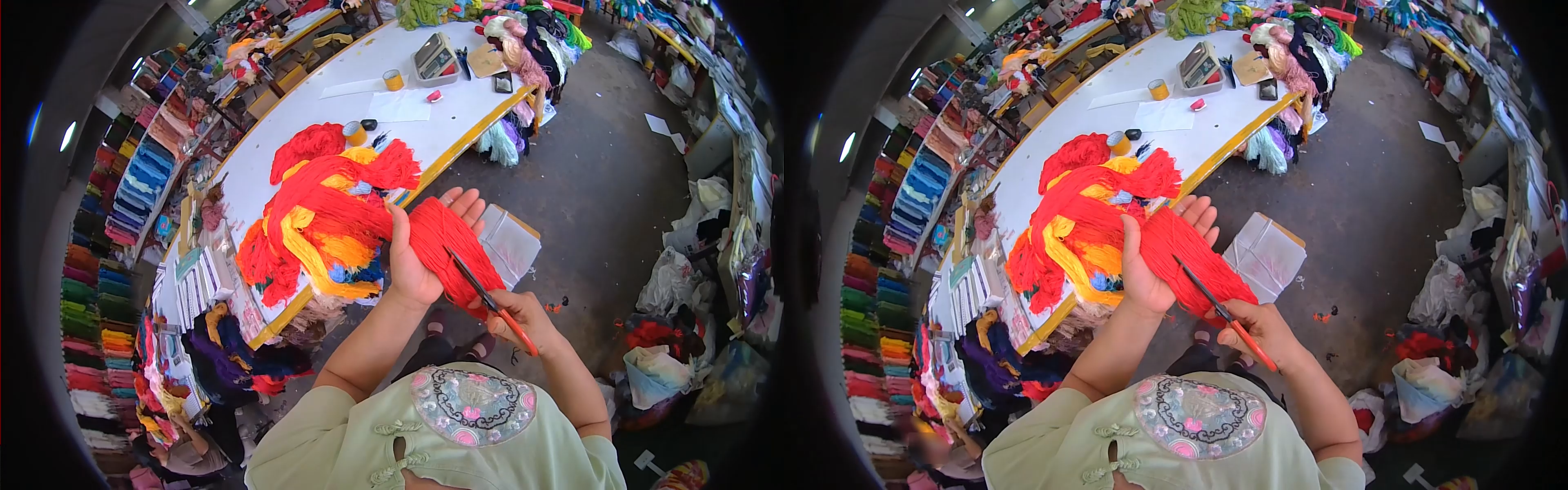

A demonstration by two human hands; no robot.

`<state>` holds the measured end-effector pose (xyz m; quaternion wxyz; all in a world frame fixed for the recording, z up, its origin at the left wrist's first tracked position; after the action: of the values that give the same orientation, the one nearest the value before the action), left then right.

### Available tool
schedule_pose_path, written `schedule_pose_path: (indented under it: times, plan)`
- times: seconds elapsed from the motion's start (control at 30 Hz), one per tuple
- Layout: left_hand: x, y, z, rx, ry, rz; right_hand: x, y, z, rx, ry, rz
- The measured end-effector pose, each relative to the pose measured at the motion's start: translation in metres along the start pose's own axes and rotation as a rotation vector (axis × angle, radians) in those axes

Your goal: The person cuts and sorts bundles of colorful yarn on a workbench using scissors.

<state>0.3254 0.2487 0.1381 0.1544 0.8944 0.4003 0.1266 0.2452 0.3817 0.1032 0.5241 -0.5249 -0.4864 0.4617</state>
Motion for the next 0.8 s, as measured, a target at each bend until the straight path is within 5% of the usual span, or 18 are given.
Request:
schedule_pose_path:
  times: [0.2,0.27,0.37,0.4,0.5,0.57,0.67,0.8]
  plan:
    - [0.006,-0.006,0.008,-0.170,0.045,-0.022,0.003,0.009,0.013,-0.036,0.163,-0.009]
    - [0.014,-0.013,-0.003,-0.494,-0.094,-0.131,0.001,0.008,0.026,-0.123,0.357,0.143]
    - [0.024,-0.024,-0.034,-1.272,-0.447,-0.509,-0.014,-0.019,0.015,-0.314,0.281,0.452]
    - [0.029,-0.032,-0.044,-1.578,-0.588,-0.679,-0.015,-0.020,0.007,-0.364,0.316,0.413]
    - [0.021,-0.024,-0.050,-1.830,-0.544,-0.731,-0.016,-0.033,0.001,-0.166,0.355,0.308]
    - [0.019,-0.013,-0.048,-2.042,-0.662,-0.787,-0.010,-0.032,0.005,-0.377,0.385,0.147]
    - [0.015,-0.006,-0.019,-2.277,-0.674,-0.900,0.012,-0.044,0.036,-0.601,0.382,0.203]
    - [0.010,0.053,0.001,-2.018,-0.329,-0.785,0.043,-0.026,0.095,-0.691,0.474,0.313]
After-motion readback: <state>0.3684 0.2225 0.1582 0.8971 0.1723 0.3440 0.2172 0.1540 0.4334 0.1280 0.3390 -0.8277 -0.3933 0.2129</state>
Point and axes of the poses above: each hand's wrist, its own x-axis away from the middle knuckle, its own z-axis out of the back of the hand, y = z × x, the point moved 8 cm from there along -x, towards the middle knuckle, and after that the axes turned 11 degrees about y, right-handed, at the moved point
